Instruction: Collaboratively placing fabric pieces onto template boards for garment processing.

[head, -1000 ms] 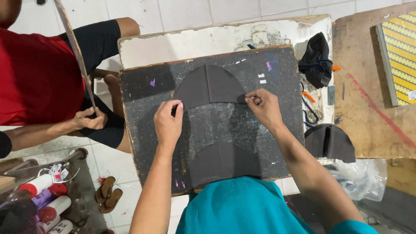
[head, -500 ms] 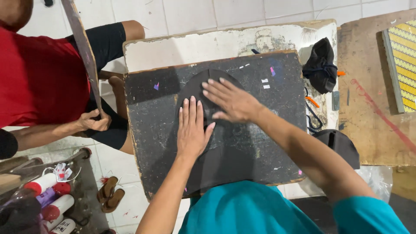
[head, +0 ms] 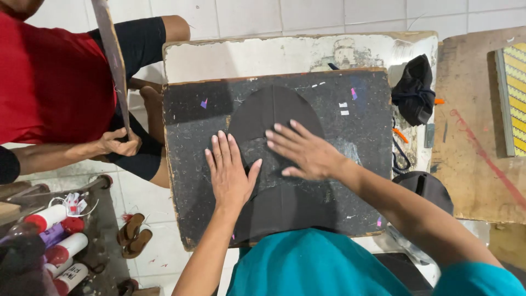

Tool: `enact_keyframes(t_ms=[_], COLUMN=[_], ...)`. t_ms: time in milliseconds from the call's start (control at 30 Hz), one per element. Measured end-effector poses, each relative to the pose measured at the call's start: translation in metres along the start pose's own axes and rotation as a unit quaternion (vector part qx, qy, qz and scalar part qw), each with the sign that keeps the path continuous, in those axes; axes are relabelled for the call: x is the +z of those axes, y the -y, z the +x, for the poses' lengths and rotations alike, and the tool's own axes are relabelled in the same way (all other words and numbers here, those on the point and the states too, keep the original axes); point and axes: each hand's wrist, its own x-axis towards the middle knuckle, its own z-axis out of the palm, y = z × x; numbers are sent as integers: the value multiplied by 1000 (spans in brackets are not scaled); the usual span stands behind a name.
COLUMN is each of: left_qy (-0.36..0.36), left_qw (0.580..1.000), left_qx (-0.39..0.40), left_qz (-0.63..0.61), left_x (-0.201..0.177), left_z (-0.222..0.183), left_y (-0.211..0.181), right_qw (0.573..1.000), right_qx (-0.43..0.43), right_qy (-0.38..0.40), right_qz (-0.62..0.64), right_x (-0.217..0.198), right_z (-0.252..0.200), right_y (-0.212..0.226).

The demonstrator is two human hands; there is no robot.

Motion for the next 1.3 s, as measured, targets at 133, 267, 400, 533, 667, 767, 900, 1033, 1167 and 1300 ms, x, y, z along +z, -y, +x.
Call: enact_keyframes(t_ms=[133,267,400,533,667,767,900,1033,1167,1300], left_qy=[-19,-26,6,64,23,-5,-16,-31,-14,-33], left_qw=[1000,992,993,997,1000,1000,992,989,995,997], left_qx=[-3,115,116,23,-1,-1,120,146,93,64], left_qz=[2,-35,-33,-46,-2,-11,-39,-3,12,33], left_x=[-1,11,7,-7,-6,-12,-11,8,7,8], left_z=[6,28,27,2,-19,-6,50,104,125,118], left_y=[-13,-38,-36,-3,10,-11,-55,-62,-68,-75], right_qw=[993,984,971,964,951,946,943,934,925,880], right_qx=[0,97,177,236,296,315,323,344,367,422], right_qy=[21,-152,-162,-125,-86,-78,-80,-85,-64,-120], right_qz=[117,-14,-21,-18,6,9,21,35,69,183], right_x=[3,19,20,22,41,45,45,46,62,72], right_z=[-4,22,22,-13,-45,-51,-52,-67,-109,-165], right_y=[3,-12,-4,12,31,35,36,44,71,127])
